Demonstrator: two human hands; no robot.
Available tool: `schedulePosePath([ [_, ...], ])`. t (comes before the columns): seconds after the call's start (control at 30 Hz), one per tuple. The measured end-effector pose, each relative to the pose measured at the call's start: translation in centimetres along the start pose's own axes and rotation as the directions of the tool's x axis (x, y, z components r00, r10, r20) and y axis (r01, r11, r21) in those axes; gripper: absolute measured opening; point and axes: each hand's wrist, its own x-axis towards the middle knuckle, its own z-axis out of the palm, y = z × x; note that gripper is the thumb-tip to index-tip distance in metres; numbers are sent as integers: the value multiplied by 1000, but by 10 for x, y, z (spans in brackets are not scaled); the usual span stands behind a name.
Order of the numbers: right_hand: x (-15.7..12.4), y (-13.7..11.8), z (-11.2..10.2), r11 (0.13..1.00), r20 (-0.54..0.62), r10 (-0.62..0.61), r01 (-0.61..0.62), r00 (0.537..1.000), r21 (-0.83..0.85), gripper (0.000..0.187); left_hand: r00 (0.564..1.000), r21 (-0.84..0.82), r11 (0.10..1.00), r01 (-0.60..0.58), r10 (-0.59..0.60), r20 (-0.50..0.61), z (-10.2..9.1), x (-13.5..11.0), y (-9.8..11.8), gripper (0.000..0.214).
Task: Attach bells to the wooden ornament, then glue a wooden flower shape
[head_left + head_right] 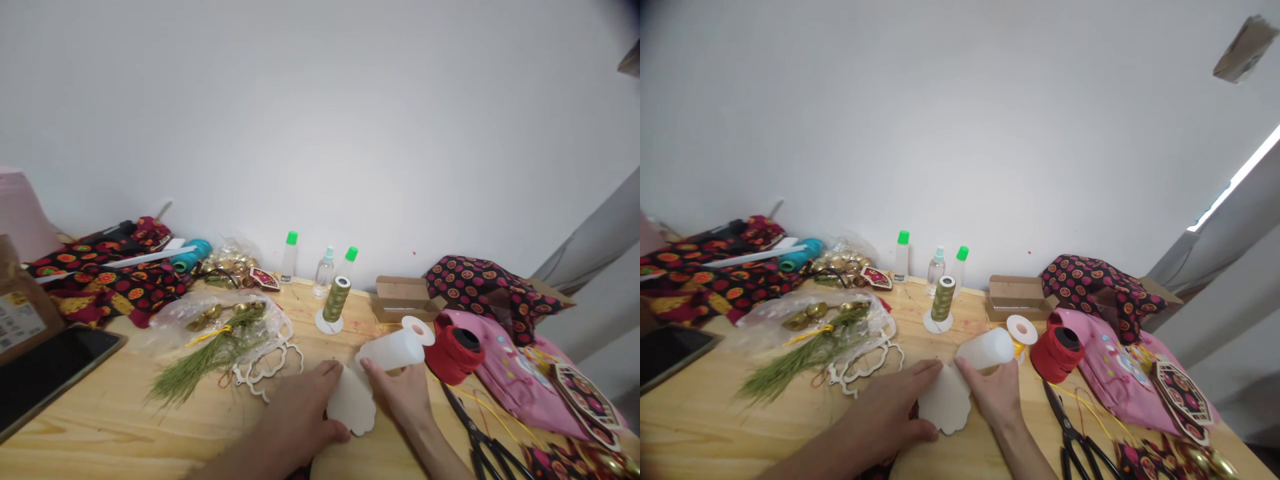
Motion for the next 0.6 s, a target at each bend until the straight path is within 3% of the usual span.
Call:
schedulePosePath([
  [0.1, -1, 2, 0, 1000, 13, -7, 7, 1000, 27, 28, 1000, -7, 1000, 11, -11, 1, 0, 0, 0, 64],
  [0.37, -3, 0, 4, 997, -189, -44, 55, 981, 53, 36, 1000, -5, 1000, -3, 3, -11, 1, 0, -2, 64],
  [0.53, -4, -4, 2, 997, -134, -32, 41, 991, 72, 28, 1000, -7, 1000, 25, -25, 9, -1, 0, 1, 62],
  [0.6, -5, -5, 1, 997, -48, -18, 21, 999, 70, 22, 999, 0, 1000, 31, -31, 8, -2, 0, 1, 62],
])
